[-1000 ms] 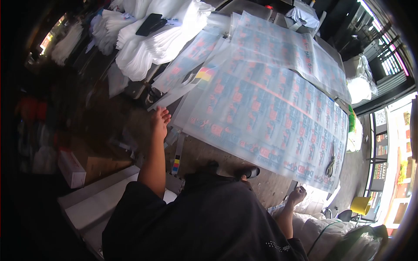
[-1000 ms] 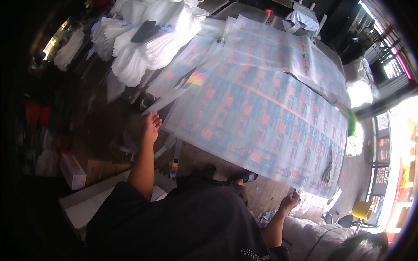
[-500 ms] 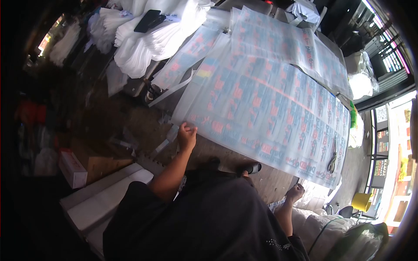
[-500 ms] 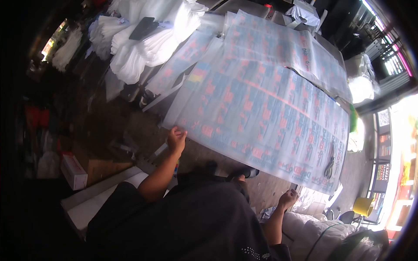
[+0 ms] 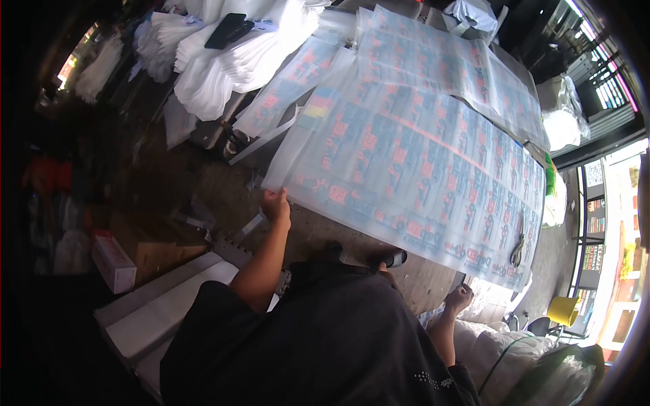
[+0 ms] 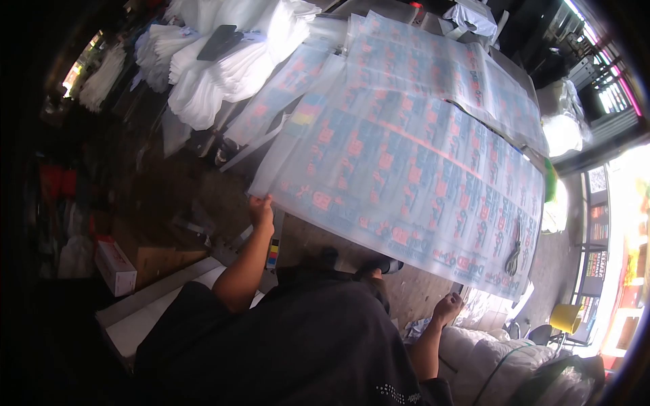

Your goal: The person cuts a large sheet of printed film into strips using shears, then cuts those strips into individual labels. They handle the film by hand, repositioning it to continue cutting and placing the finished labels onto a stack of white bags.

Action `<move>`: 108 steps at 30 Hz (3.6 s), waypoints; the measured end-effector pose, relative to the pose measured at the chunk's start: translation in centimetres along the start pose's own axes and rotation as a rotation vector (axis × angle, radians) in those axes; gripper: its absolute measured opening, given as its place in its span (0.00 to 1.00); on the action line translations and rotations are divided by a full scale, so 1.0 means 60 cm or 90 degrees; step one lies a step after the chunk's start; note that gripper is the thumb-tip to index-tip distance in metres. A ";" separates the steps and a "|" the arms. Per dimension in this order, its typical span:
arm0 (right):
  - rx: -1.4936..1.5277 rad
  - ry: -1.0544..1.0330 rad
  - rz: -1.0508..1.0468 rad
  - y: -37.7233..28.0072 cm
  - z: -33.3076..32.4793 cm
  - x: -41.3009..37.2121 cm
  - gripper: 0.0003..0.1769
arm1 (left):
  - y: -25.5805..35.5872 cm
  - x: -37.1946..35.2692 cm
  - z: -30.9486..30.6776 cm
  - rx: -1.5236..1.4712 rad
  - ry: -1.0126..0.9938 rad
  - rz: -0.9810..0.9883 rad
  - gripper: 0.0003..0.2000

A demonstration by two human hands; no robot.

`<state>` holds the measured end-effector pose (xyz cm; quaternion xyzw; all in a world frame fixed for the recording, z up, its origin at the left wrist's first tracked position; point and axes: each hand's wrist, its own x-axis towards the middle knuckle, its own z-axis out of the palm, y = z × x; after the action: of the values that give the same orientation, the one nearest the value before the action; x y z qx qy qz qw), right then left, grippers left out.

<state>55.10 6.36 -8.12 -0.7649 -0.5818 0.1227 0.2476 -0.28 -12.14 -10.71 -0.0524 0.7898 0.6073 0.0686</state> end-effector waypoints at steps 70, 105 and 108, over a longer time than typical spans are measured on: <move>0.775 -1.018 0.293 -0.601 0.032 -0.560 0.32 | 0.223 0.134 -0.070 -0.018 -0.728 -0.090 0.08; 0.691 -0.665 0.216 -0.820 0.244 -0.390 0.35 | 0.268 0.127 -0.110 -0.042 -0.739 -0.116 0.19; 0.718 -0.688 0.204 -0.839 0.274 -0.351 0.36 | 0.268 0.120 -0.115 -0.018 -0.720 -0.127 0.19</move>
<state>-0.66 0.32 2.09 -0.4336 -0.3544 0.7865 0.2604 -10.33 -14.66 5.08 0.2054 0.6130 0.5420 0.5369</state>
